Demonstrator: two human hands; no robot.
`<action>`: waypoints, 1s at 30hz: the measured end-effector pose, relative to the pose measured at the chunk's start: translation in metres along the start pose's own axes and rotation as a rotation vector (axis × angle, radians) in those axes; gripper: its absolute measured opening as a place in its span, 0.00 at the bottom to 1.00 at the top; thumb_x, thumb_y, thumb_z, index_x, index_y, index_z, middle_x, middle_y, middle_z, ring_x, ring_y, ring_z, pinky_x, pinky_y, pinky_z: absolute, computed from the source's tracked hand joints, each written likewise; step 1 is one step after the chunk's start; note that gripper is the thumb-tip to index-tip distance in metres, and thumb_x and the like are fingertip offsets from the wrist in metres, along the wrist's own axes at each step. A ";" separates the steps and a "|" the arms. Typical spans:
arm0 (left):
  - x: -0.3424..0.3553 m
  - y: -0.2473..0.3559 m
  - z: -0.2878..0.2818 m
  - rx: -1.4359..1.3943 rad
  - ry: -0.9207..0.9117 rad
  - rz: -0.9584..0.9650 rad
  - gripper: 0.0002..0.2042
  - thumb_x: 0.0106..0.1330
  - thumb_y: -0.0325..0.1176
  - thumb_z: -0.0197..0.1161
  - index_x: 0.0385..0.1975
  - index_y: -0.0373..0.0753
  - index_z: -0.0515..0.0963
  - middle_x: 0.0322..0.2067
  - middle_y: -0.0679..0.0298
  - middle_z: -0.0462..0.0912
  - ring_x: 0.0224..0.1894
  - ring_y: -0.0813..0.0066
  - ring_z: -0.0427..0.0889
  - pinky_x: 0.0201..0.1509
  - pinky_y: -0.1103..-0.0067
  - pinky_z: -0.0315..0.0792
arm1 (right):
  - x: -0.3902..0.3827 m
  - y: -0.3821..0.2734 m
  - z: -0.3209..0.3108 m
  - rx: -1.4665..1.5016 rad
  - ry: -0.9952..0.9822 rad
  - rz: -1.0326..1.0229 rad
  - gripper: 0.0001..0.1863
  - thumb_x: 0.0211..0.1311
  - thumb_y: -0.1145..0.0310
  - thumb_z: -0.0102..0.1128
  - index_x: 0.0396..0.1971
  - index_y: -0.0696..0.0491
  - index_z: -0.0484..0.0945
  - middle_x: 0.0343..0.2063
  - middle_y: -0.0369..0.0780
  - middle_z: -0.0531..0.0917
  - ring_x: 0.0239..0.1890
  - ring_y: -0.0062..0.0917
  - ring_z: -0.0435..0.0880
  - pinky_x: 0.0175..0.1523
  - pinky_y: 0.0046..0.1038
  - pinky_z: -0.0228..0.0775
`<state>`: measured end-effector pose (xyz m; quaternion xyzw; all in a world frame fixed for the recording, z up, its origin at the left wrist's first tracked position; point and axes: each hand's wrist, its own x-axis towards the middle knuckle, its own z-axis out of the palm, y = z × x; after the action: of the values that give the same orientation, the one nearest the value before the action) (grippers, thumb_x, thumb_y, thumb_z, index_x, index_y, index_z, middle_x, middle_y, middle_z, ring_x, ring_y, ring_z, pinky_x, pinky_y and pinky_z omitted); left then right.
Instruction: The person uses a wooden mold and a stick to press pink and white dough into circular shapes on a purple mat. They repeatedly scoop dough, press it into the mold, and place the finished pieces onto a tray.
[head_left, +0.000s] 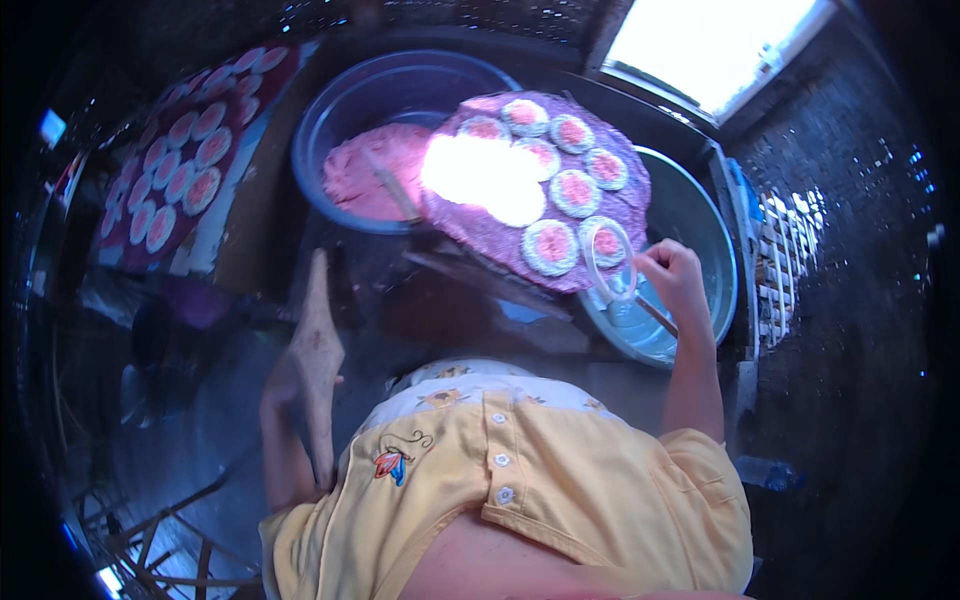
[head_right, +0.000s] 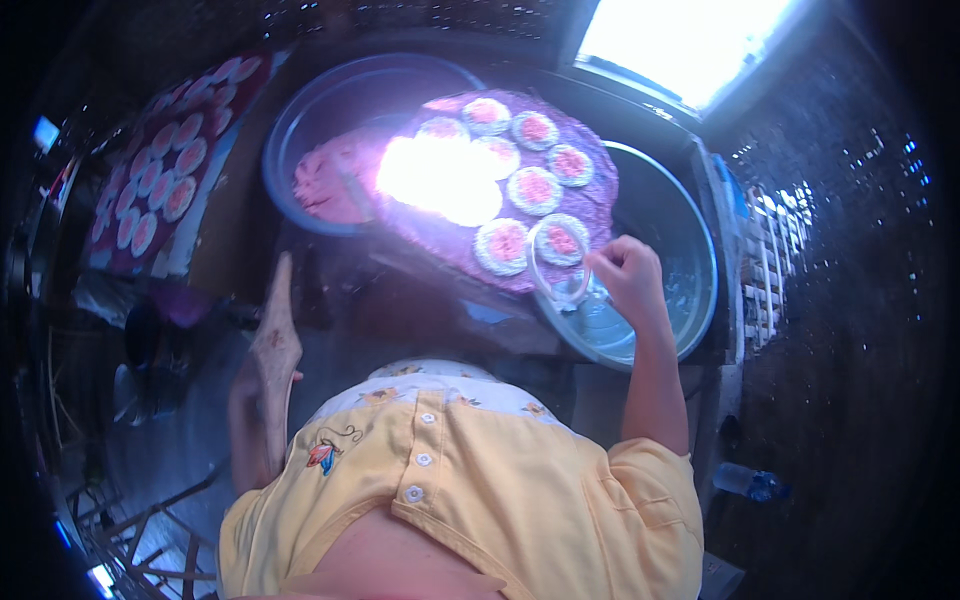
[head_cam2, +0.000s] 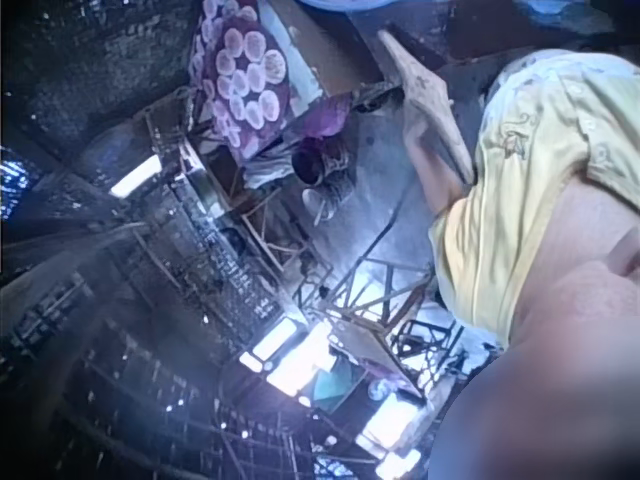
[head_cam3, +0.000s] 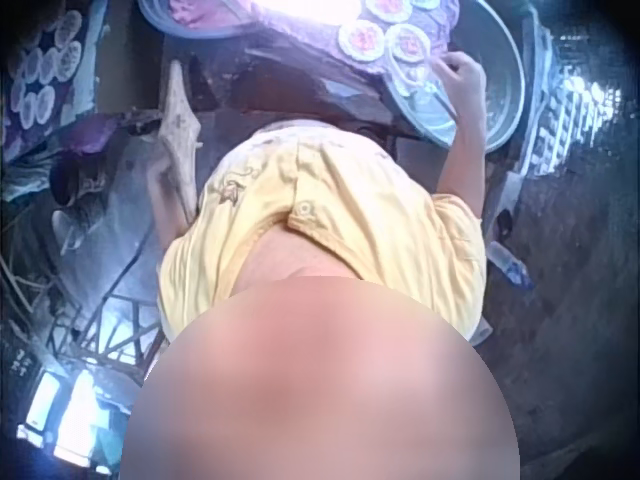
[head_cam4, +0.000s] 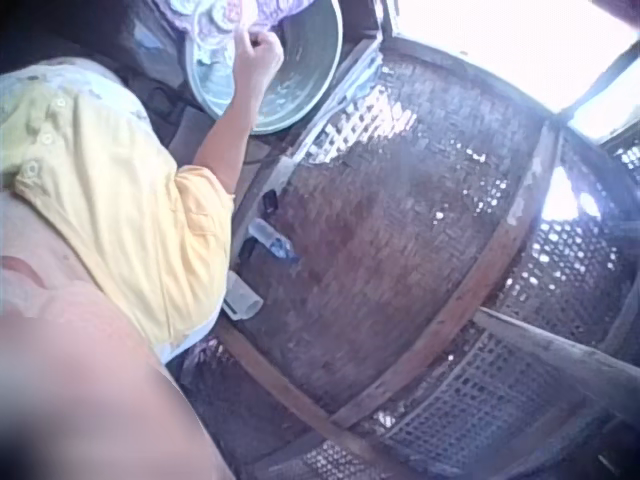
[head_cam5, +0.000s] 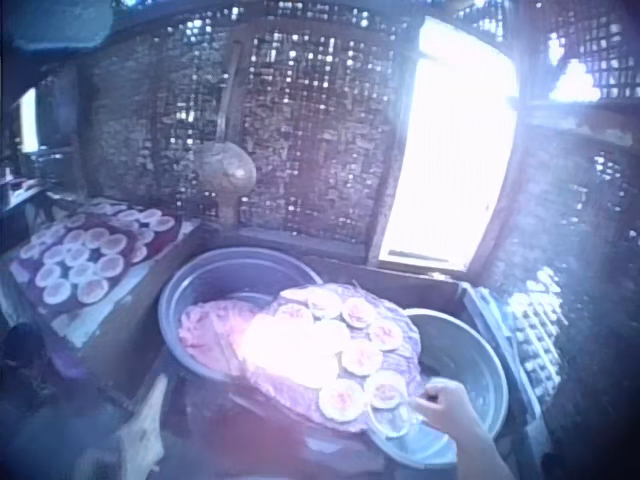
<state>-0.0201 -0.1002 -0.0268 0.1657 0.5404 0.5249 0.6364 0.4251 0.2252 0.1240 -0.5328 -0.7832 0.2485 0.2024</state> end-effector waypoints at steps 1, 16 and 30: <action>0.002 0.001 -0.008 0.060 0.007 -0.029 0.23 0.55 0.26 0.66 0.51 0.31 0.68 0.41 0.54 0.77 0.36 0.63 0.82 0.43 0.64 0.80 | -0.013 -0.009 0.015 0.070 -0.065 -0.023 0.11 0.47 0.66 0.63 0.23 0.60 0.81 0.19 0.41 0.79 0.24 0.24 0.78 0.31 0.25 0.67; 0.128 0.058 -0.006 1.415 0.340 -0.177 0.23 0.43 0.46 0.70 0.39 0.39 0.80 0.41 0.51 0.81 0.47 0.59 0.80 0.50 0.69 0.73 | -0.047 -0.037 0.275 0.425 -0.198 0.555 0.12 0.60 0.63 0.57 0.34 0.56 0.82 0.16 0.38 0.80 0.16 0.19 0.78 0.22 0.24 0.70; 0.152 0.073 0.006 1.520 0.478 0.222 0.21 0.49 0.40 0.66 0.44 0.42 0.76 0.43 0.53 0.80 0.48 0.54 0.77 0.52 0.66 0.71 | -0.039 -0.028 0.024 0.531 -0.078 0.158 0.11 0.61 0.66 0.57 0.34 0.58 0.81 0.18 0.32 0.78 0.17 0.10 0.72 0.20 0.14 0.62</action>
<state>-0.0709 0.0597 -0.0457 0.4895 0.8517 0.0952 0.1608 0.4040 0.1756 0.1201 -0.5105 -0.6539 0.4804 0.2848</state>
